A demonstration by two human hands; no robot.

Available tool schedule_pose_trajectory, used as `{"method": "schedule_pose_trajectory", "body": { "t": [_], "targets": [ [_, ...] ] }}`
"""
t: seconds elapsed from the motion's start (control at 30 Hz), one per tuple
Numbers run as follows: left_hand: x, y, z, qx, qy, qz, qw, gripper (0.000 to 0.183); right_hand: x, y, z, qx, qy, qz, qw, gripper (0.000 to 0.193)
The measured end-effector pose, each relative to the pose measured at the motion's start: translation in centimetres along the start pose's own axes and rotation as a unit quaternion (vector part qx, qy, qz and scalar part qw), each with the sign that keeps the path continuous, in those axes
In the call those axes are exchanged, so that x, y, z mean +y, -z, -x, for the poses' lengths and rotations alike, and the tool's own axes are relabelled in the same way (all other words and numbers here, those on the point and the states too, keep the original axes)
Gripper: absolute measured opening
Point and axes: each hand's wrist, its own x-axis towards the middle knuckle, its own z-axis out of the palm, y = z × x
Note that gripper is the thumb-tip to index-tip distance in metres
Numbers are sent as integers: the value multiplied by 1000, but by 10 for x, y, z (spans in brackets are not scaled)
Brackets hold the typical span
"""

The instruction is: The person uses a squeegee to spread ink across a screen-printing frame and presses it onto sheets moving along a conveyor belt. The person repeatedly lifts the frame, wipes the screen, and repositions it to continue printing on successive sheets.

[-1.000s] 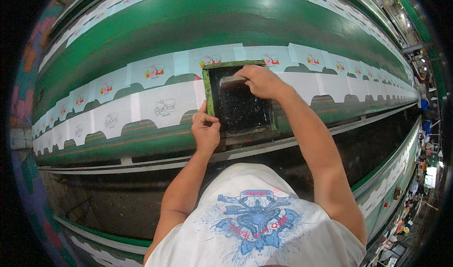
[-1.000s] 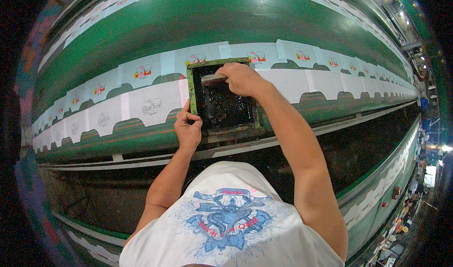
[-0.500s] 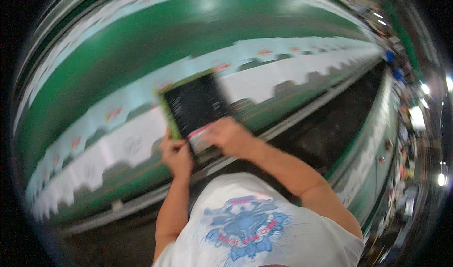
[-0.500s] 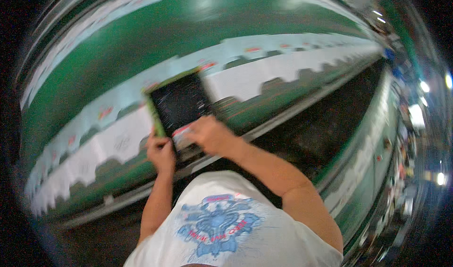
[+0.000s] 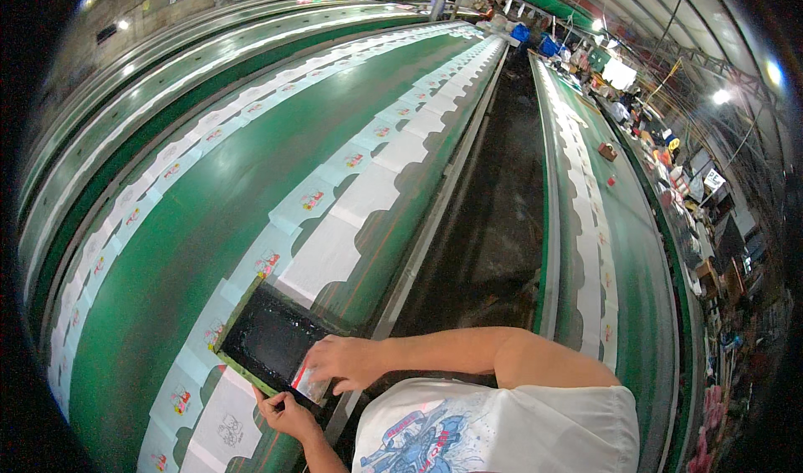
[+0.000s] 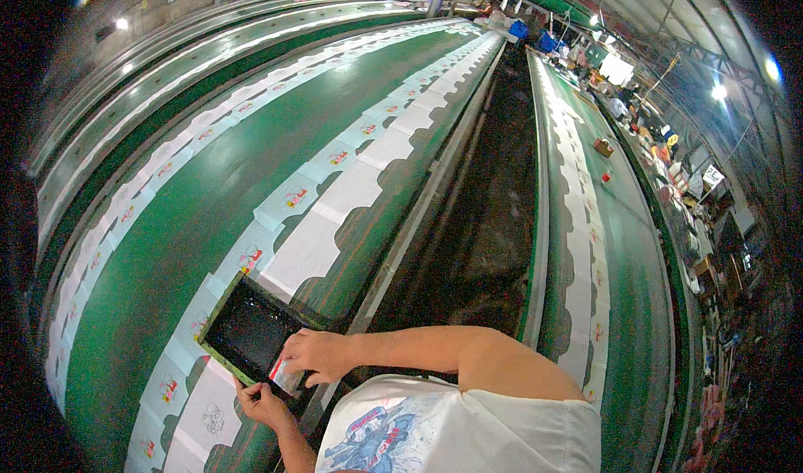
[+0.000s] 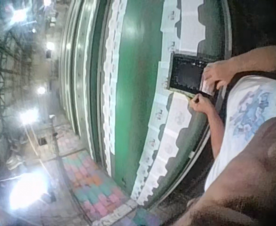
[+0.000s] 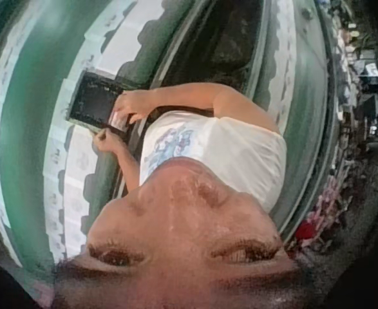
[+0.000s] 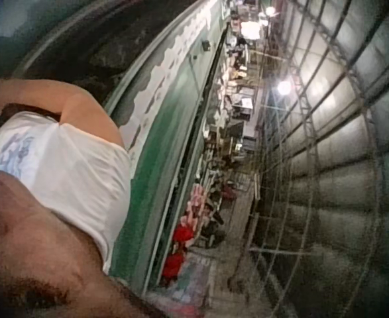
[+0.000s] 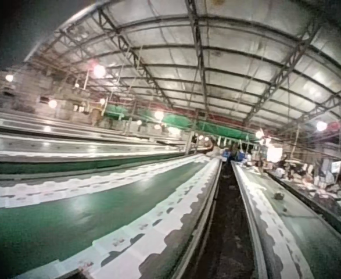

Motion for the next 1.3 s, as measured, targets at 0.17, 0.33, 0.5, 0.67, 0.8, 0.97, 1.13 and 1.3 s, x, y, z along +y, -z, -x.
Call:
{"method": "schedule_pose_trajectory", "body": {
  "t": [0.17,0.33,0.5,0.67,0.8,0.97,1.13,1.3],
  "targets": [
    [-15,1,0,1,-33,-45,998,20,27,-18,29,172,-176,-47,968,58],
    [9,3,2,15,-41,-64,997,18,57,-28,50,160,-266,-178,934,51],
    [46,-21,6,26,-182,-126,975,12,67,-1,60,161,-271,-238,919,47],
    [49,-97,13,21,-174,-52,983,14,117,38,97,149,-276,-242,918,50],
    [43,-170,30,20,-148,-61,987,15,175,79,130,141,-289,-226,920,48],
    [39,-244,43,40,-126,-45,990,17,231,112,160,133,-278,-219,926,47],
    [42,-270,46,54,-93,-22,994,15,231,133,157,106,-67,-6,992,56],
    [44,-272,45,45,-65,1,997,13,221,135,124,9,38,2,999,47]
  ]
}}
